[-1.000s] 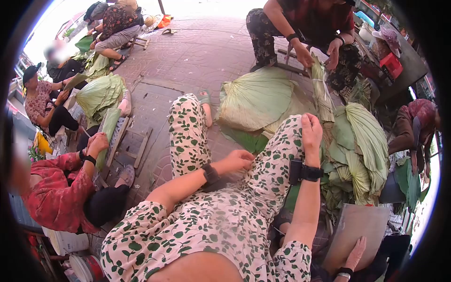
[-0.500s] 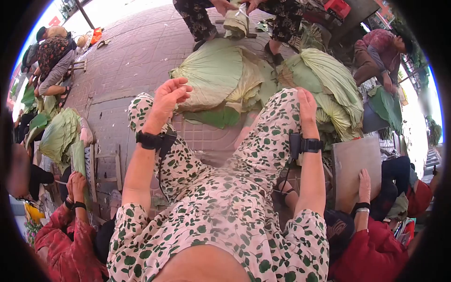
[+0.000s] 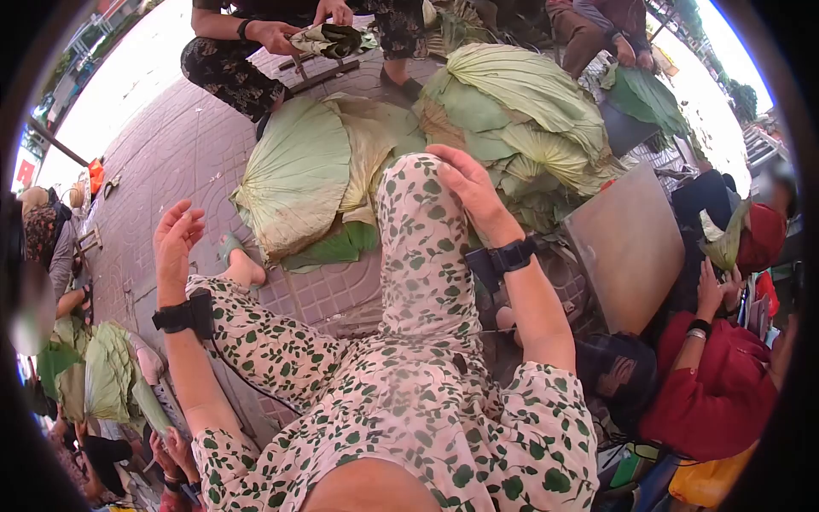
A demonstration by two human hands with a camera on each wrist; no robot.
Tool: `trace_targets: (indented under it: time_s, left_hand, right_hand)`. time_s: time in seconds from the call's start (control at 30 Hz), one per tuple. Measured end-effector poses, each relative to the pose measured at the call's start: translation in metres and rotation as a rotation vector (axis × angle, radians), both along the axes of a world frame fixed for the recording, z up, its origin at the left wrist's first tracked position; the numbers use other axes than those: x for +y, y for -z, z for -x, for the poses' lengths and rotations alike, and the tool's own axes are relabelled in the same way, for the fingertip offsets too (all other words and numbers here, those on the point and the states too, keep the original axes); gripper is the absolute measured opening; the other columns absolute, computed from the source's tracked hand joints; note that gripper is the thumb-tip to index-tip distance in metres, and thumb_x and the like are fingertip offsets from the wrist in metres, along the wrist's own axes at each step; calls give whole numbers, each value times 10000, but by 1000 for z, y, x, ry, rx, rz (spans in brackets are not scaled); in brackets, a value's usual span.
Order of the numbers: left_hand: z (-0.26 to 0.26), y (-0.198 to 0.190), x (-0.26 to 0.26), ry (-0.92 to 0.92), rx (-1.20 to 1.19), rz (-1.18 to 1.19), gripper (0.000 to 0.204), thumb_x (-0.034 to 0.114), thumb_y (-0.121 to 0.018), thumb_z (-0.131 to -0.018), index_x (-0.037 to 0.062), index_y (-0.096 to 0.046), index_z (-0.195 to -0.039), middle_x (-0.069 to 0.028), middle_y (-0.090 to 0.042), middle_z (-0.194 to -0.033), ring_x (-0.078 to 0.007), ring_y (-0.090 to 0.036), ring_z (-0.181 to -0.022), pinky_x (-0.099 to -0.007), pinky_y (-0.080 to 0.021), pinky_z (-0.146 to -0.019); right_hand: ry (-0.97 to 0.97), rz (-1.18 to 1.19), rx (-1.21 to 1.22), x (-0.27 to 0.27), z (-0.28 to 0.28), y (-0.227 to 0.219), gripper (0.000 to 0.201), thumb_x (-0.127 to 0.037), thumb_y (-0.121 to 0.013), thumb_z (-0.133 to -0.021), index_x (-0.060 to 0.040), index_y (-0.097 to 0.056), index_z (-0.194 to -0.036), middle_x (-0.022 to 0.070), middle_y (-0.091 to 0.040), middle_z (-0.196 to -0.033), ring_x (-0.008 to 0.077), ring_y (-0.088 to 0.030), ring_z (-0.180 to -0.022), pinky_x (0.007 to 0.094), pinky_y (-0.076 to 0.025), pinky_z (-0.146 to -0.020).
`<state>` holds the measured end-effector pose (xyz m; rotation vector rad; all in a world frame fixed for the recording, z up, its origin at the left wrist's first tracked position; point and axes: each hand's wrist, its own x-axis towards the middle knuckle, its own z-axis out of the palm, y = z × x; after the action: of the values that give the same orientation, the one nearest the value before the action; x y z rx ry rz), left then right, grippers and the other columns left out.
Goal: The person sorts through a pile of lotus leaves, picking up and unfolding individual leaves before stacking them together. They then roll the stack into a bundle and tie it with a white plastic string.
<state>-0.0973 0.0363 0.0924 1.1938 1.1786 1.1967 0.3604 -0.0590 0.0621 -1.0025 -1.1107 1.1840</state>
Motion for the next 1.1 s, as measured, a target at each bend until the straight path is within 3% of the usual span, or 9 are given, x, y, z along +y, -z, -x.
trace_targets:
  time_s: [0.1,0.23,0.33,0.57,0.63,0.9,0.97,1.03,1.1]
  left_hand:
    - [1,-1,0,-14,-68,116,291,122,-564,-872,33,-528,-1147,-79,-633,-964,-99,-597,-766,-212,-491,-699]
    - [2,-9,-3,-33,-148,116,298,110,-558,-874,25,-521,-1157,-88,-628,-977,-110,-598,-777,-220,-495,-704]
    - [-3,-14,-4,-83,-118,144,310,97,-553,-874,19,-509,-1170,-97,-621,-991,-119,-597,-788,-225,-497,-713]
    - [-6,-17,-3,-145,-61,216,314,88,-548,-872,8,-500,-1171,-103,-615,-998,-121,-588,-796,-235,-492,-734]
    - [-9,-16,-2,-169,-40,237,314,87,-546,-873,7,-500,-1172,-103,-615,-998,-120,-587,-794,-237,-491,-733]
    - [-30,-21,2,-111,-20,224,277,98,-552,-878,6,-532,-1138,-99,-624,-976,-116,-585,-777,-237,-475,-722]
    - [-39,-23,3,-83,-36,214,274,96,-550,-878,4,-534,-1135,-99,-625,-973,-114,-586,-771,-234,-478,-714]
    - [-46,-25,5,-65,-59,195,271,94,-549,-878,3,-536,-1132,-99,-627,-970,-112,-587,-764,-231,-480,-706]
    - [-50,-24,5,3,-80,208,264,93,-545,-878,8,-540,-1128,-92,-633,-947,-102,-587,-757,-221,-482,-690]
  right_hand:
    - [29,309,93,15,-36,42,411,-292,-566,-893,-18,-501,-1192,25,-581,-1050,96,-554,-920,239,-453,-822]
    - [231,628,-577,11,-79,168,413,-260,-617,-756,7,-594,-1070,143,-625,-998,220,-596,-921,313,-465,-796]
    - [277,649,-744,8,-81,217,465,-200,-636,-743,32,-536,-1134,165,-598,-1050,246,-570,-985,324,-444,-864]
    - [322,843,-1077,53,-67,223,737,-188,-673,-686,-52,-322,-1319,196,-340,-1343,399,-345,-1221,502,-331,-971]
    - [353,821,-1182,60,-66,238,712,-218,-710,-668,-97,-329,-1257,168,-344,-1309,419,-382,-1179,544,-389,-894]
    - [469,862,-1014,57,-59,244,696,-195,-751,-609,30,-407,-1171,212,-523,-1126,361,-542,-1026,405,-443,-875]
    - [265,802,-388,51,-63,246,509,-178,-733,-668,45,-530,-1078,166,-606,-1003,274,-603,-891,368,-472,-813]
    - [258,787,-297,51,-58,209,357,-143,-705,-698,37,-589,-984,104,-633,-919,194,-611,-792,323,-485,-747]
    - [229,588,162,47,-52,165,355,-104,-664,-714,37,-588,-1030,87,-628,-933,181,-598,-813,319,-482,-721]
